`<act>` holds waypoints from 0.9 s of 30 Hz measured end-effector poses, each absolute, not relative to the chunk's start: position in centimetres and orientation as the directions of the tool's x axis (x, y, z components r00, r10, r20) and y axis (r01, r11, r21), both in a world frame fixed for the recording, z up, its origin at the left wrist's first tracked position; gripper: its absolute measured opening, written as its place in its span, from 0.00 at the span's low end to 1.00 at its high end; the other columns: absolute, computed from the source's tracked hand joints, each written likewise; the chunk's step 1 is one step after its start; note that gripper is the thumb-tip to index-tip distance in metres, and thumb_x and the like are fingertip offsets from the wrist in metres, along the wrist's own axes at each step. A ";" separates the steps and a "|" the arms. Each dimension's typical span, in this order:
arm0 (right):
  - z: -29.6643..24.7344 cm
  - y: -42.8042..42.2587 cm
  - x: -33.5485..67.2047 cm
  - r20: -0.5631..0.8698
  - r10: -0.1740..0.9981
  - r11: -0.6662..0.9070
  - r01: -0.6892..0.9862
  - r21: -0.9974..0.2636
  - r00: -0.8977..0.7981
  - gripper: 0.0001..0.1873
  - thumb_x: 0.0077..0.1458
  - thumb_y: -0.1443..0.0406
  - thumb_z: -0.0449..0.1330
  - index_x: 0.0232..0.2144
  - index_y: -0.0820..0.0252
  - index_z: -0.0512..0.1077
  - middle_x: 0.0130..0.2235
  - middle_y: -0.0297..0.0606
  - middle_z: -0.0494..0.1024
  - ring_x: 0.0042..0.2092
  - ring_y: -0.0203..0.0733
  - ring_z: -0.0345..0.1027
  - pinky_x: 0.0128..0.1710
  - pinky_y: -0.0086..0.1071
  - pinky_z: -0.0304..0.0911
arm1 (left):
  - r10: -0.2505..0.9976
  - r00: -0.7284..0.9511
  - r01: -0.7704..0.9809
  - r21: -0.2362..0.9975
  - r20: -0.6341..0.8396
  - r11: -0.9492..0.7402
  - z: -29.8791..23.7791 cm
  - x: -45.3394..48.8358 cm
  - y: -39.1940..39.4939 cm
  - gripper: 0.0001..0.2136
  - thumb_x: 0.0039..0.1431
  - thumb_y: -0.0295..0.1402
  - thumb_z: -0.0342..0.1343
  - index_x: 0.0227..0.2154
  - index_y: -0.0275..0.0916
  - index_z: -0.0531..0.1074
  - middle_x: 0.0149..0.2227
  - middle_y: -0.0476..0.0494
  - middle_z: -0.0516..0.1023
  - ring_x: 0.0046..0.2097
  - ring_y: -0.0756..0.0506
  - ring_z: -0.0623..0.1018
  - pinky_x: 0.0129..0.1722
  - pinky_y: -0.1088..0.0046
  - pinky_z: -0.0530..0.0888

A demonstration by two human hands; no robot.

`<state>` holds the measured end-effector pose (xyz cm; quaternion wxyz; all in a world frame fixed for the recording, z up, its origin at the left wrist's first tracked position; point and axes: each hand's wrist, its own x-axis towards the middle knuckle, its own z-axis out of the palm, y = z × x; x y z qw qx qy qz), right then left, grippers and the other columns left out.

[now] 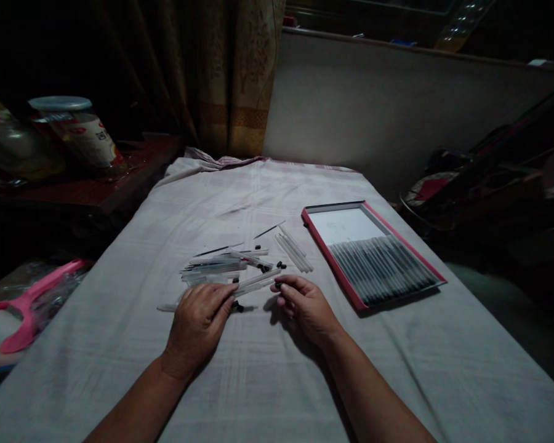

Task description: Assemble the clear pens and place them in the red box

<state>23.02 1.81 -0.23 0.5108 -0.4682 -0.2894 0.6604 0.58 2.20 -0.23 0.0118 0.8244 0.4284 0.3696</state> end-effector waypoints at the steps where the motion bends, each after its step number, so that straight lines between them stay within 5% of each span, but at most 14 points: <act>1: -0.1 1.8 23.1 -0.333 0.942 -0.314 -0.453 -0.835 -0.040 0.19 0.36 0.57 0.75 0.31 0.60 0.78 0.30 0.38 0.80 0.23 0.29 0.65 0.17 0.19 0.52 | 0.716 0.365 0.690 0.343 0.595 -0.638 -0.2 0.6 2.2 0.09 0.65 0.31 0.54 0.45 0.39 0.74 0.38 0.43 0.81 0.40 0.44 0.78 0.39 0.66 0.71; 11: 0.0 2.2 23.7 -0.324 0.933 -0.352 -0.571 -0.741 -0.154 0.16 0.38 0.61 0.75 0.30 0.60 0.78 0.30 0.37 0.80 0.23 0.27 0.63 0.17 0.18 0.51 | 0.713 0.384 0.645 0.383 0.586 -0.662 -0.2 1.1 1.7 0.10 0.64 0.30 0.54 0.47 0.40 0.74 0.38 0.43 0.80 0.40 0.45 0.79 0.39 0.68 0.73; 22: 0.1 1.5 22.9 -0.280 0.947 -0.320 -0.366 -0.874 -0.158 0.15 0.40 0.59 0.73 0.32 0.59 0.79 0.22 0.29 0.73 0.22 0.29 0.63 0.25 0.26 0.61 | 0.720 0.404 0.654 0.372 0.564 -0.659 -0.2 1.1 1.8 0.11 0.64 0.30 0.55 0.48 0.39 0.74 0.39 0.42 0.80 0.40 0.45 0.78 0.40 0.68 0.74; 27: -0.3 1.4 22.7 -0.126 0.990 -0.135 -0.179 -0.975 -0.060 0.10 0.47 0.60 0.68 0.33 0.59 0.79 0.26 0.33 0.77 0.27 0.34 0.68 0.29 0.29 0.65 | 0.705 0.428 0.670 0.325 0.565 -0.667 -0.3 1.1 1.8 0.10 0.65 0.30 0.54 0.47 0.39 0.74 0.38 0.43 0.80 0.39 0.45 0.78 0.38 0.68 0.73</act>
